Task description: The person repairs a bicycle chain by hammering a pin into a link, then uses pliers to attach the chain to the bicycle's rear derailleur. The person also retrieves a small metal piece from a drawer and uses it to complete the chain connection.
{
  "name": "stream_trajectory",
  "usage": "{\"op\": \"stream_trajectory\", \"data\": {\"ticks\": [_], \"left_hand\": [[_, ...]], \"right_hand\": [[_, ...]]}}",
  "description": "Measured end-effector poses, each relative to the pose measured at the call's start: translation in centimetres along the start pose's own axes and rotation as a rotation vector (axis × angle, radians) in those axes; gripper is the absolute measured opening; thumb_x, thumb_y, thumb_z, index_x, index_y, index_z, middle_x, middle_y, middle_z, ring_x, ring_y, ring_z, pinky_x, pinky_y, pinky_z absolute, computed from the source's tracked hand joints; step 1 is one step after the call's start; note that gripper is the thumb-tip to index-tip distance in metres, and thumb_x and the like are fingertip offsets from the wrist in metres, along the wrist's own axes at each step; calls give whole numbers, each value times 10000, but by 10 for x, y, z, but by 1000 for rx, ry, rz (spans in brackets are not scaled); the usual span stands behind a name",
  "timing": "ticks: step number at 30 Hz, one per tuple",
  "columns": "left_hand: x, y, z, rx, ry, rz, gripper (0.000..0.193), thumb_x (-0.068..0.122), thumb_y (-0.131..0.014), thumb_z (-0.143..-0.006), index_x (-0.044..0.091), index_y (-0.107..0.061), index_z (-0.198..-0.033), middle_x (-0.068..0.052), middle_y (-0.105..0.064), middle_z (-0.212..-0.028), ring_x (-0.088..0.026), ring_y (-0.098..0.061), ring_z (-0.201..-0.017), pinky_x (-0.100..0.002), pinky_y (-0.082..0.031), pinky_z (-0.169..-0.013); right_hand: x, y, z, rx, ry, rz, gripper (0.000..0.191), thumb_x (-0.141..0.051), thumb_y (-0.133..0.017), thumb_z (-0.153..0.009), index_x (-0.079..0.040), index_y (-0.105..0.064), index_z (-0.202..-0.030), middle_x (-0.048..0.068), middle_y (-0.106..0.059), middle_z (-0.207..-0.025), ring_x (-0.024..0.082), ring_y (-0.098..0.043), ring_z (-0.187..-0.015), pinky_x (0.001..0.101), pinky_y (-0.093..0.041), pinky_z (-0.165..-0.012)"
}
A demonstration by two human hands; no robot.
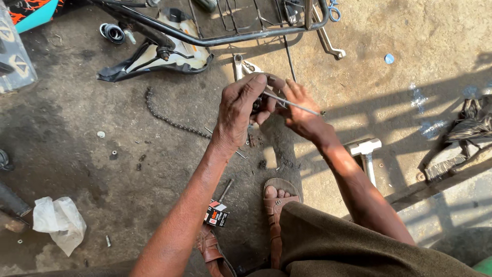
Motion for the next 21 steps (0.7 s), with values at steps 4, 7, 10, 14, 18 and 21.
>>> {"op": "stream_trajectory", "data": {"ticks": [4,7,10,14,18,21], "left_hand": [[10,9,-6,-8,48,230,441,356,-527,-1075,-37,-693,-1189,-116,-735,-854,-166,-705,-679,-277,-559,-566],[16,10,-8,-36,86,332,445,333,-533,-1068,-66,-652,-1225,-188,-762,-944,-240,-776,-795,-345,-647,-696],[25,9,-8,-61,45,299,483,363,-540,-1075,-73,-632,-1260,-207,-760,-978,-260,-790,-845,-367,-677,-755],[28,10,-10,-43,41,260,521,404,-550,-1055,-65,-631,-1265,-209,-759,-957,-253,-786,-818,-339,-673,-693],[33,6,-15,-88,1,255,524,423,-556,-1058,-58,-645,-1243,-199,-751,-885,-236,-776,-724,-314,-650,-573],[31,7,-17,-78,18,288,490,411,-564,-1060,-41,-658,-1223,-169,-738,-840,-209,-753,-649,-293,-597,-502]], "right_hand": [[-8,-47,-16,-299,-36,297,557,-321,-618,-961,-180,-538,-1494,282,-452,-1471,457,-448,-1337,568,-395,-1077],[-18,-47,-19,-362,41,241,423,-225,-575,-926,-324,-640,-1331,67,-551,-1443,374,-530,-1273,523,-439,-994],[-8,-31,-28,-289,-24,-246,501,-87,-448,-899,-221,-625,-1348,-31,-650,-1348,300,-666,-1171,508,-431,-1014],[-18,-13,-15,-71,414,-154,345,-135,-468,-1078,-68,-603,-1388,137,-590,-1474,383,-659,-1193,468,-497,-860],[41,-50,50,-225,-484,-801,196,-118,-550,-910,-82,-630,-1084,213,-618,-1428,408,-546,-1242,573,-467,-947],[27,-25,105,98,-530,-1461,169,-94,-709,-753,-38,-675,-909,295,-614,-1393,450,-524,-1329,680,-375,-1082]]}}
Point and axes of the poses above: each hand's wrist, its own z-axis away from the middle knuckle, its own y-axis out of the back of the hand, x = y × z, the point moved 8 cm from there along -z, towards the middle knuckle
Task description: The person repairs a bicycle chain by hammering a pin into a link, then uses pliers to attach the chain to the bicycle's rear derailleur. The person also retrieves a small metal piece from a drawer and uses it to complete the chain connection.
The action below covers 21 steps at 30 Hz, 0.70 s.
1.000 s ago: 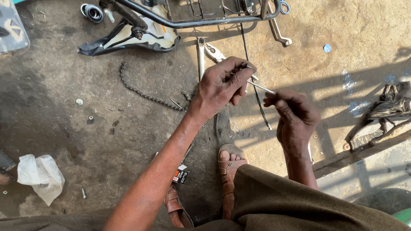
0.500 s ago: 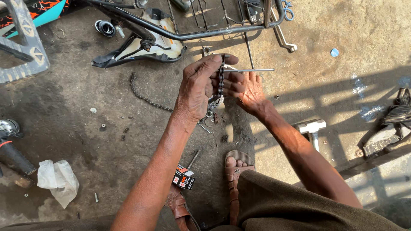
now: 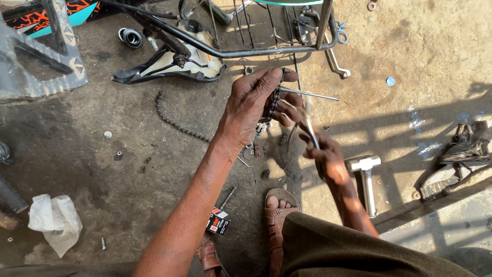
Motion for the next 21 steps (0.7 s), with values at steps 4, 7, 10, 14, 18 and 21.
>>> {"op": "stream_trajectory", "data": {"ticks": [4,7,10,14,18,21], "left_hand": [[1,3,-2,42,-14,-125,458,414,-579,-1048,1,-709,-1199,-78,-699,-737,-116,-653,-528,-230,-475,-409],[2,3,-4,38,-24,-180,443,417,-591,-1047,15,-734,-1165,0,-596,-651,-51,-528,-461,-207,-389,-370],[8,5,-8,33,-54,-255,453,428,-575,-1050,16,-746,-1130,49,-506,-602,-21,-438,-442,-204,-331,-364],[12,9,-12,38,-81,-331,467,431,-589,-1055,-3,-761,-1078,76,-380,-557,-10,-312,-453,-210,-237,-374],[9,14,-14,45,-72,-336,477,434,-599,-1052,-17,-755,-1043,84,-380,-557,-14,-309,-463,-218,-215,-380],[6,16,-15,53,-82,-372,478,441,-610,-1044,-13,-759,-1024,90,-365,-547,-12,-326,-464,-214,-218,-373]], "right_hand": [[-66,-22,65,-72,260,-149,258,1,-695,-739,-26,-688,-995,252,-525,-1594,414,-429,-1557,610,-238,-1300],[-106,-45,89,-30,167,-236,433,-22,-711,-798,26,-676,-1226,296,-573,-1450,468,-534,-1397,662,-337,-1223],[-129,-73,106,-21,18,-303,576,-42,-730,-799,53,-604,-1353,341,-585,-1402,500,-587,-1293,712,-426,-1136],[-142,-86,123,75,-104,-245,606,-60,-731,-766,93,-561,-1327,365,-587,-1413,506,-605,-1302,707,-464,-1080],[-145,-92,125,-32,-168,-175,635,-89,-737,-774,86,-576,-1362,350,-569,-1437,474,-597,-1327,656,-471,-1088],[-140,-85,122,-57,-213,-115,640,-112,-733,-773,80,-594,-1368,326,-576,-1461,473,-624,-1276,621,-490,-1063]]}}
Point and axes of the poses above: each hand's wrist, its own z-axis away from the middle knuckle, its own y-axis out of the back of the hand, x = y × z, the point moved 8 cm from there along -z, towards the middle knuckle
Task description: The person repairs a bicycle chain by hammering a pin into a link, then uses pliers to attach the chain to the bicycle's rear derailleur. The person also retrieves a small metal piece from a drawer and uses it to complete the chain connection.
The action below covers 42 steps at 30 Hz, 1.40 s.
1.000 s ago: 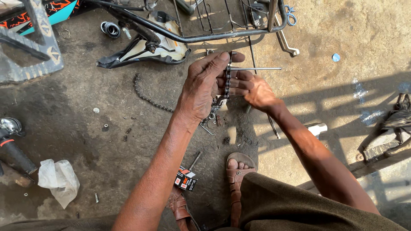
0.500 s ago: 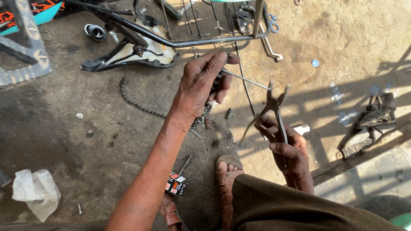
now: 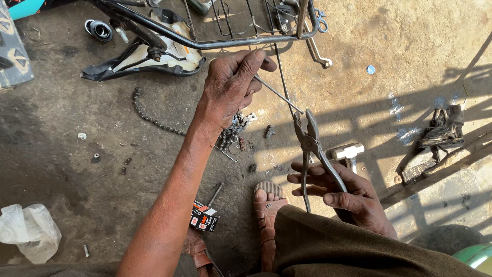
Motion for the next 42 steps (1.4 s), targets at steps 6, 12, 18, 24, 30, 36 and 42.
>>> {"op": "stream_trajectory", "data": {"ticks": [6,12,18,24,30,36,42], "left_hand": [[-9,3,-2,12,5,-50,488,472,-605,-1028,13,-771,-1021,93,-383,-517,-4,-378,-441,-200,-246,-363],[-17,6,-5,-6,-17,-43,495,488,-607,-1031,20,-770,-1025,94,-390,-532,0,-372,-451,-199,-239,-372],[-24,5,-7,-23,14,-32,502,496,-620,-1013,15,-764,-1004,99,-379,-535,6,-375,-449,-199,-231,-365],[-24,3,-6,-43,7,-20,501,492,-629,-1019,10,-763,-997,104,-374,-560,8,-359,-470,-197,-227,-374],[-25,0,-4,-35,35,-16,467,472,-639,-1010,23,-768,-993,104,-385,-561,12,-362,-466,-193,-232,-367],[-31,2,-11,4,-38,-104,446,494,-679,-979,84,-737,-813,90,-509,-563,-5,-440,-457,-192,-309,-383],[-54,2,-10,243,-154,-290,568,454,-765,-946,128,-517,-553,51,-471,-467,-55,-411,-399,-225,-346,-410]], "right_hand": [[10,15,-1,23,-15,-71,486,-55,-735,-838,99,-607,-1280,381,-619,-1375,495,-653,-1176,612,-552,-917],[16,19,-1,52,-79,-83,472,-31,-725,-813,76,-612,-1259,407,-618,-1333,518,-658,-1181,627,-561,-902],[9,9,-2,-1,-93,-94,560,-29,-704,-788,68,-581,-1326,385,-567,-1430,547,-617,-1265,660,-529,-1010],[6,7,1,-22,-82,-53,566,-59,-725,-794,100,-580,-1317,394,-559,-1455,546,-604,-1300,642,-496,-1068],[13,21,3,90,-128,-67,509,-55,-726,-786,104,-605,-1254,390,-637,-1339,481,-696,-1143,580,-565,-909],[16,12,12,122,-176,-56,388,-55,-723,-789,71,-634,-1145,292,-704,-1141,324,-715,-914,451,-581,-782],[37,-41,8,-211,-21,-322,143,-66,-656,-1024,18,-598,-1125,134,-569,-852,185,-543,-715,284,-461,-593]]}}
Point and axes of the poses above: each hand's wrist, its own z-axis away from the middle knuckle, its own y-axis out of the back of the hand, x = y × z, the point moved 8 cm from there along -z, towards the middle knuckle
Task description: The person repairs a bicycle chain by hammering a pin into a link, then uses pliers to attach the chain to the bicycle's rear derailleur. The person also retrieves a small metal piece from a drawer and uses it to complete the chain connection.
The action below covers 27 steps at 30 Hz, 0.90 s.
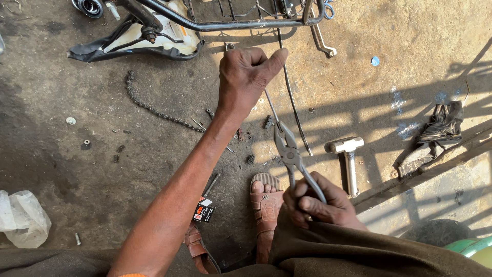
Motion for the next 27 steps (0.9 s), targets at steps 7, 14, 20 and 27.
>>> {"op": "stream_trajectory", "data": {"ticks": [7,14,20,27], "left_hand": [[2,12,-57,-92,-275,-236,498,313,-800,-960,147,-564,-555,63,-478,-441,-37,-441,-368,-212,-345,-377],[-8,20,-64,-118,-287,-183,455,259,-820,-925,125,-584,-561,46,-469,-456,-37,-417,-408,-215,-359,-420],[-5,30,-88,188,-228,-225,390,190,-820,-793,124,-593,-483,52,-511,-407,-20,-432,-359,-196,-355,-437],[-22,24,-72,-83,-225,-132,409,192,-802,-869,133,-563,-543,43,-501,-444,-26,-436,-373,-173,-452,-453]], "right_hand": [[19,12,-28,23,-19,-16,148,-89,-641,-1005,-16,-575,-1115,116,-532,-794,171,-505,-657,284,-419,-496],[-25,28,-32,147,-165,309,120,-136,-633,-948,-70,-571,-1027,106,-545,-752,148,-454,-538,284,-378,-407],[57,10,-69,-4,18,-86,153,-185,-653,-1014,-86,-539,-1029,54,-525,-827,98,-416,-620,249,-334,-497],[-44,26,-53,48,-304,345,227,-272,-666,-938,-77,-553,-965,48,-503,-714,107,-381,-496,277,-294,-386]]}}
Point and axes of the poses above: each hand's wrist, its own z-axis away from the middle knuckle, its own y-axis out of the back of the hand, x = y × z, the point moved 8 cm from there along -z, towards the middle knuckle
